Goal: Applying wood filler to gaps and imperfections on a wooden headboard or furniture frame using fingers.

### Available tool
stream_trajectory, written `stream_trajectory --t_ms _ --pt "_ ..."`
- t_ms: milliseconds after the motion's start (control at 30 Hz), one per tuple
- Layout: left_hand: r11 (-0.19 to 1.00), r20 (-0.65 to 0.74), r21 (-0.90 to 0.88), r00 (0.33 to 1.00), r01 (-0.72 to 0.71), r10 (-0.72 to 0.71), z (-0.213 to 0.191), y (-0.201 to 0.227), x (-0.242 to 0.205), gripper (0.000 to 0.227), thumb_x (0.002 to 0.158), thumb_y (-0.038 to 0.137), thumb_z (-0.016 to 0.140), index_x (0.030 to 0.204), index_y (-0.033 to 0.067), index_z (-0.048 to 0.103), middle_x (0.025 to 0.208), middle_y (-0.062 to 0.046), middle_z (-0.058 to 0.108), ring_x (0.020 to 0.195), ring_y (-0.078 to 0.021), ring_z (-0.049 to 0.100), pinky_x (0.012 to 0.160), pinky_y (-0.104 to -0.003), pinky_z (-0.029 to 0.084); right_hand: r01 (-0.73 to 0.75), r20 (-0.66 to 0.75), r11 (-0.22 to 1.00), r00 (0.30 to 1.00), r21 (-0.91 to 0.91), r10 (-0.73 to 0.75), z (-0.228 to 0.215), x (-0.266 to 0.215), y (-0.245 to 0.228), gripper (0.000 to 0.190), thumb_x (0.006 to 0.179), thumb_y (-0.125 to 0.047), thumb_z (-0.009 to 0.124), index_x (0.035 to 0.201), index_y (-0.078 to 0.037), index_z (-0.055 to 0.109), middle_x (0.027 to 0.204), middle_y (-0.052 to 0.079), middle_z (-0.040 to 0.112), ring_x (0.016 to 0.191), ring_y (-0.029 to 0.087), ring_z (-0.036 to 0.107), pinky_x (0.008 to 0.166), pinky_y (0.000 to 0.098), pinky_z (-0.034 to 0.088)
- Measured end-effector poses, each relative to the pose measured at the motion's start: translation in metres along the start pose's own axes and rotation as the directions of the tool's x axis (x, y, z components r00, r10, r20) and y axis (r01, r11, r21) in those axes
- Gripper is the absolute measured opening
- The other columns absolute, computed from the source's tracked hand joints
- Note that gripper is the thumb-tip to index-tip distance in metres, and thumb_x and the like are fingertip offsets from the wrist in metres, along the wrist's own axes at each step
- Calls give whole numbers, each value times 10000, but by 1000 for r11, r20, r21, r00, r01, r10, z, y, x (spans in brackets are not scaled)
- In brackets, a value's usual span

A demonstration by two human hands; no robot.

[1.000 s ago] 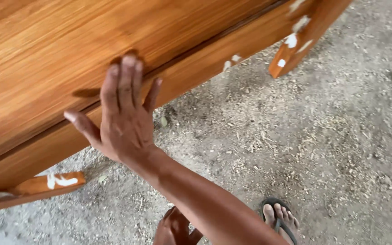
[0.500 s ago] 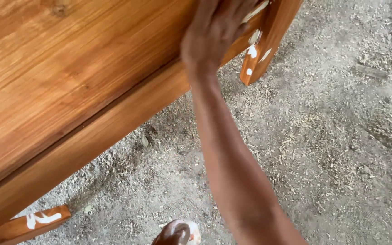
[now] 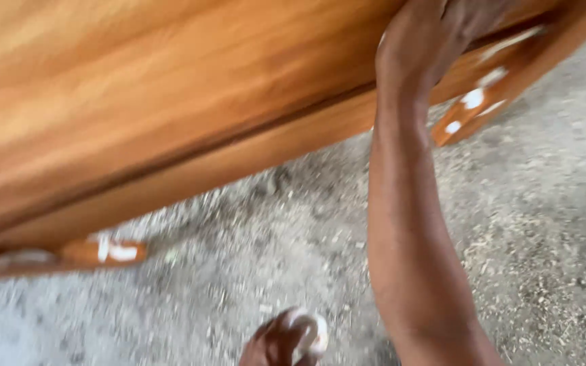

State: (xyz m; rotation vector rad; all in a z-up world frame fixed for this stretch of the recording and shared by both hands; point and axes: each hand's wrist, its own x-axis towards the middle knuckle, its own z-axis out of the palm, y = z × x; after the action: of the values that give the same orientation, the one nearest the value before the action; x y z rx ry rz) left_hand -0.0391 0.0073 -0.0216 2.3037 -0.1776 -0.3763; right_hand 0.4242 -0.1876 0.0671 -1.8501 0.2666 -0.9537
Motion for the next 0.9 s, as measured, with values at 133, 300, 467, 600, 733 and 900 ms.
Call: stream_trajectory --t_ms 133,300,467,600,733,900 --pt "999 -24 -18 999 43 -43 -15 32 24 418 775 283 861 1102 45 757 1266 -250 662 1088 -425 686 946 -510 533 232 189 968 959 -91 -211 -8 -87 -34 715 1155 -552 269 1655 -139 -30 1716 120 -89 1623 280 -84 1406 444 37" --pt "998 -7 41 999 37 -37 -15 29 9 456 768 281 850 1133 30 741 1316 -259 626 1120 -435 658 986 -505 516 264 192 962 950 -68 -247 -15 -180 21 767 1109 -614 283 1652 -249 -117 1715 17 -177 1624 187 -139 1417 387 26" --pt "1000 44 4 999 -4 4 -6 20 -11 427 771 261 842 1095 4 735 1338 -236 629 1158 -422 641 1004 -514 490 264 320 964 915 -13 -246 5 -260 29 895 1014 -779 160 1602 -216 -211 1653 63 -275 1572 236 -190 1361 434 -21" --pt "999 100 47 994 26 -31 1 13 -21 430 736 243 843 1090 17 748 1333 -257 610 1142 -435 640 995 -509 499 330 454 942 849 -54 -271 4 -301 -1 1021 1008 -825 179 1619 -139 -265 1642 136 -364 1545 300 -230 1334 468 -30" --pt "993 133 66 986 96 -104 14 -2 -31 457 742 260 858 1112 18 745 1326 -275 584 1148 -425 629 989 -514 498 376 526 919 809 -122 -261 3 -320 -11 1031 1046 -799 251 1621 -95 -236 1681 177 -301 1618 335 -187 1332 494 -14" --pt "996 156 69 986 50 -60 10 10 -31 458 780 293 812 1140 21 737 1360 -283 580 1160 -461 617 963 -530 485 364 475 926 836 -101 -277 0 -301 8 1009 1056 -776 265 1615 -100 -234 1661 179 -295 1556 320 -185 1331 487 -21"
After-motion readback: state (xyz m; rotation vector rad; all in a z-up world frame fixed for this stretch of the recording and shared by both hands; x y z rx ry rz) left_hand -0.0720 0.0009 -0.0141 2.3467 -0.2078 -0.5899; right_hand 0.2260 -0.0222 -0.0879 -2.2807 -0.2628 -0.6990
